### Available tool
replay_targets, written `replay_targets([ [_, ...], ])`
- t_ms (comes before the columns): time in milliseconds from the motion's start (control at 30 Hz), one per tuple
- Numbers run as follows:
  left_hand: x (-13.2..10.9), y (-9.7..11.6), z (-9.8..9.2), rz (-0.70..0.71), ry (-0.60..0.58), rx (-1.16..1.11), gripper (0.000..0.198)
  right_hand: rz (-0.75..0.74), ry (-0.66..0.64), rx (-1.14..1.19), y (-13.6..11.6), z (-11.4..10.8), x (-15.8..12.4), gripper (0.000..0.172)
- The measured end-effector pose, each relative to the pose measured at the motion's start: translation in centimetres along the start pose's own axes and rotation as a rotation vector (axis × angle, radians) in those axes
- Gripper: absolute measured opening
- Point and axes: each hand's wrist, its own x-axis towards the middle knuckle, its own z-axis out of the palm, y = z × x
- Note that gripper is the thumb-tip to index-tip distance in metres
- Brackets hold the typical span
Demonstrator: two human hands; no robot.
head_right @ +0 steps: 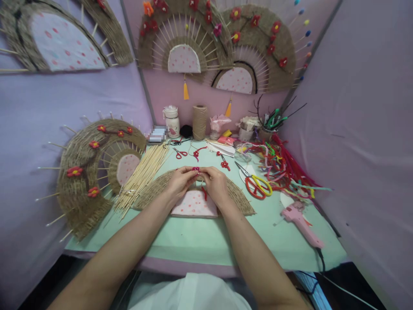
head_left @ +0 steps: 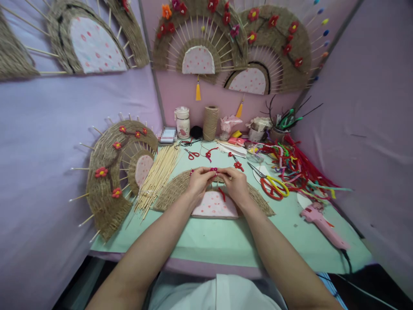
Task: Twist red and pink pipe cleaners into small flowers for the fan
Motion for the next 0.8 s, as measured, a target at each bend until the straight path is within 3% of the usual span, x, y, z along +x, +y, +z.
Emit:
replay_targets([
  [333, -0.13, 0.23, 0.17, -0.004, -0.009, 0.008, 0.017, -0.017, 0.038, -0.03, -0.17, 0.13, -0.11, 0.013],
  [533, -0.14, 0.51, 0.02, 0.002, -0.007, 0.015, 0.018, 0.047, -0.018, 0.05, 0.26, -0.28, 0.17, 0.019],
  [800, -0.47, 0.69, 0.19, -0.046, -0.041, 0.144, 0.016, -0.077, -0.059, 0.01, 0.71, -0.78, 0.6, 0.02],
])
